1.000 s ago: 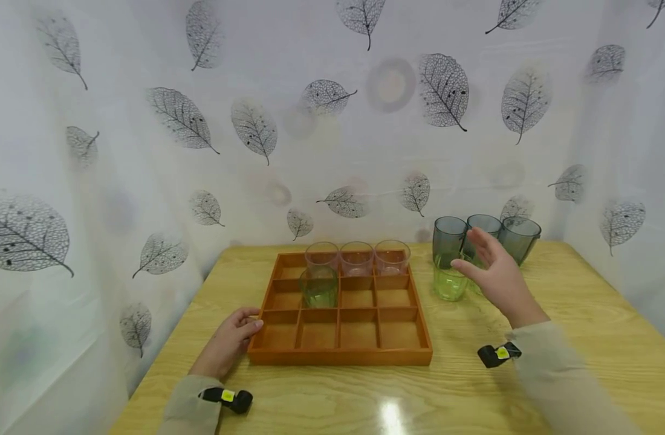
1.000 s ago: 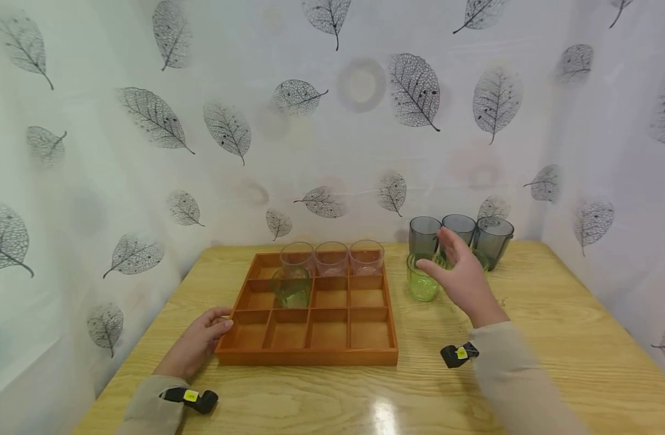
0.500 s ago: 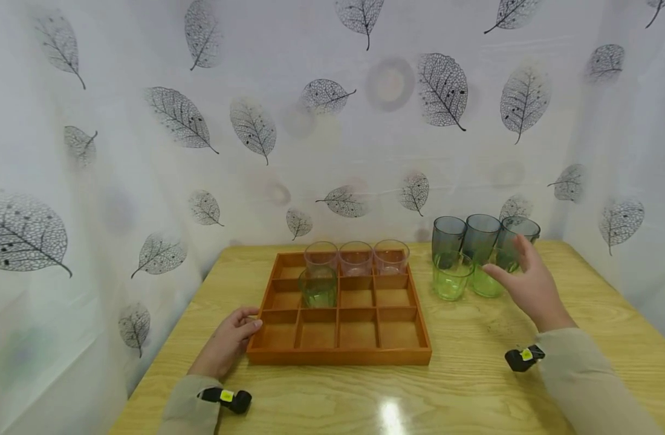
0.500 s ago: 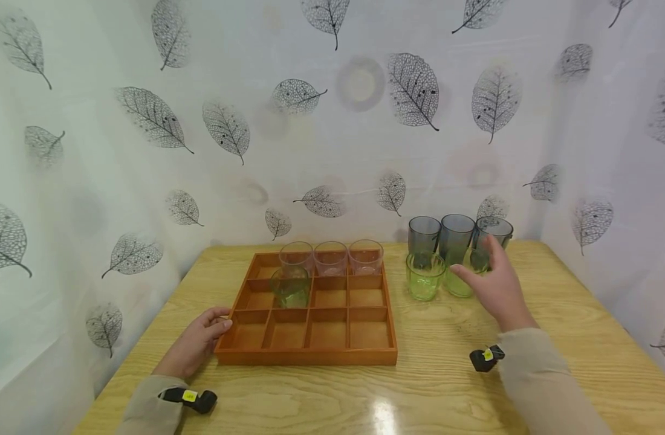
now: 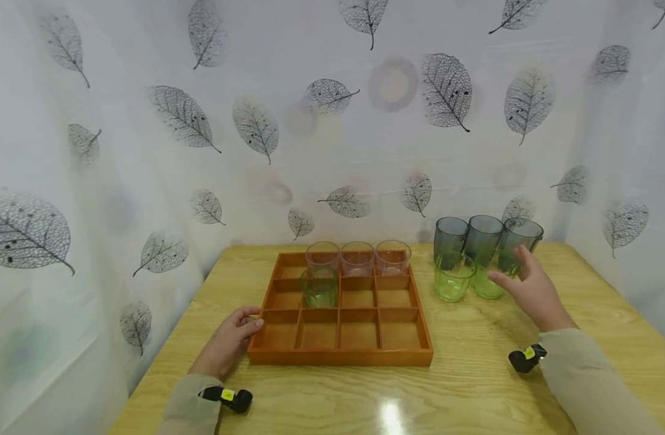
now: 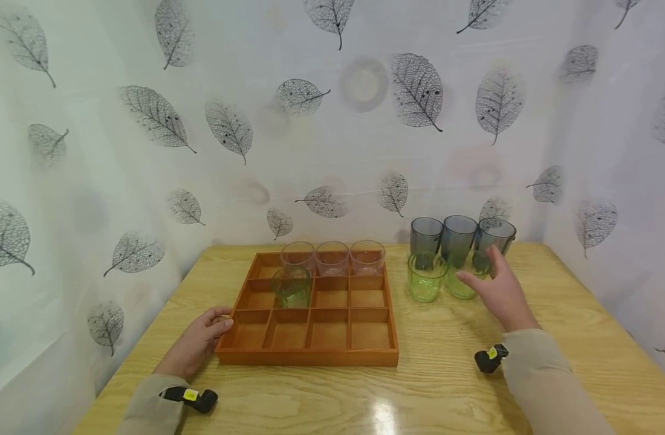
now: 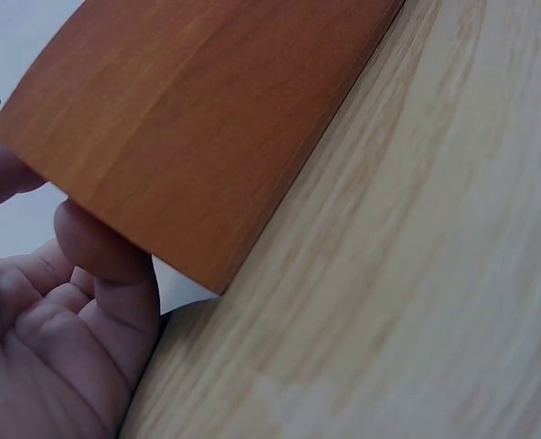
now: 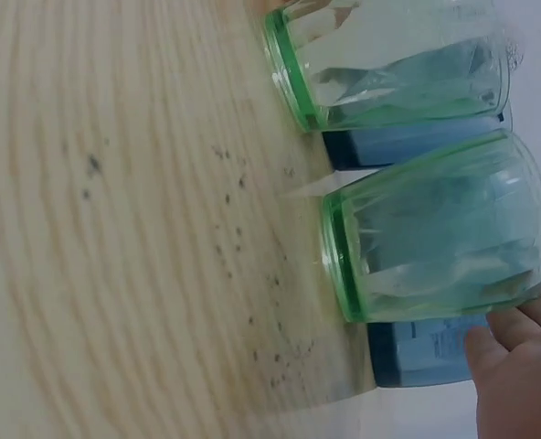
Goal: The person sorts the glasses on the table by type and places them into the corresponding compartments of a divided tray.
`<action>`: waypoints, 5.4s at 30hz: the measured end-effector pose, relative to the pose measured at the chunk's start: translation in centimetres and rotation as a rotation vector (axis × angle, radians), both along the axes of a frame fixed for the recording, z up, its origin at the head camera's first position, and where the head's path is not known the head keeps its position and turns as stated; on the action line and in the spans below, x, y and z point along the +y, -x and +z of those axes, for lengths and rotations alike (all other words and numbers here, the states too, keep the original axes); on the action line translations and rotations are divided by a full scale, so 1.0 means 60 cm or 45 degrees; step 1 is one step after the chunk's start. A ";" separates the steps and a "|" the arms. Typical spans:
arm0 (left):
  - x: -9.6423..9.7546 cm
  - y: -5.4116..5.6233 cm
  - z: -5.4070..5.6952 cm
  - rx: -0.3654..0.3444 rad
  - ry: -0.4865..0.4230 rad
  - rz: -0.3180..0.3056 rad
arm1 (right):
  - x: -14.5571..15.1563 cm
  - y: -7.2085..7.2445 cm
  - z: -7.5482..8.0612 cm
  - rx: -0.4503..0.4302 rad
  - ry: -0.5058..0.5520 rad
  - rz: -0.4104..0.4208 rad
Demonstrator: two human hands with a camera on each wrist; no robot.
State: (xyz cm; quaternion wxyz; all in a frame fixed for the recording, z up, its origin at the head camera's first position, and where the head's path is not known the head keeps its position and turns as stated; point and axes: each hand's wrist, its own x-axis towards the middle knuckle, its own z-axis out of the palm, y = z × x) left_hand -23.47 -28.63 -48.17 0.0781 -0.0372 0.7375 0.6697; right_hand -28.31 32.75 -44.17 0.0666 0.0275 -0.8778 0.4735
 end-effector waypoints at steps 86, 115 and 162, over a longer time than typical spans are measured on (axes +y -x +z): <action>0.002 0.002 0.003 -0.016 0.000 -0.005 | -0.037 -0.072 0.052 0.011 0.007 0.240; 0.003 -0.001 0.007 -0.015 0.054 0.004 | -0.186 -0.068 0.113 0.075 0.179 0.519; 0.005 -0.001 0.007 -0.015 0.040 -0.006 | -0.402 0.013 0.022 -0.037 0.206 0.339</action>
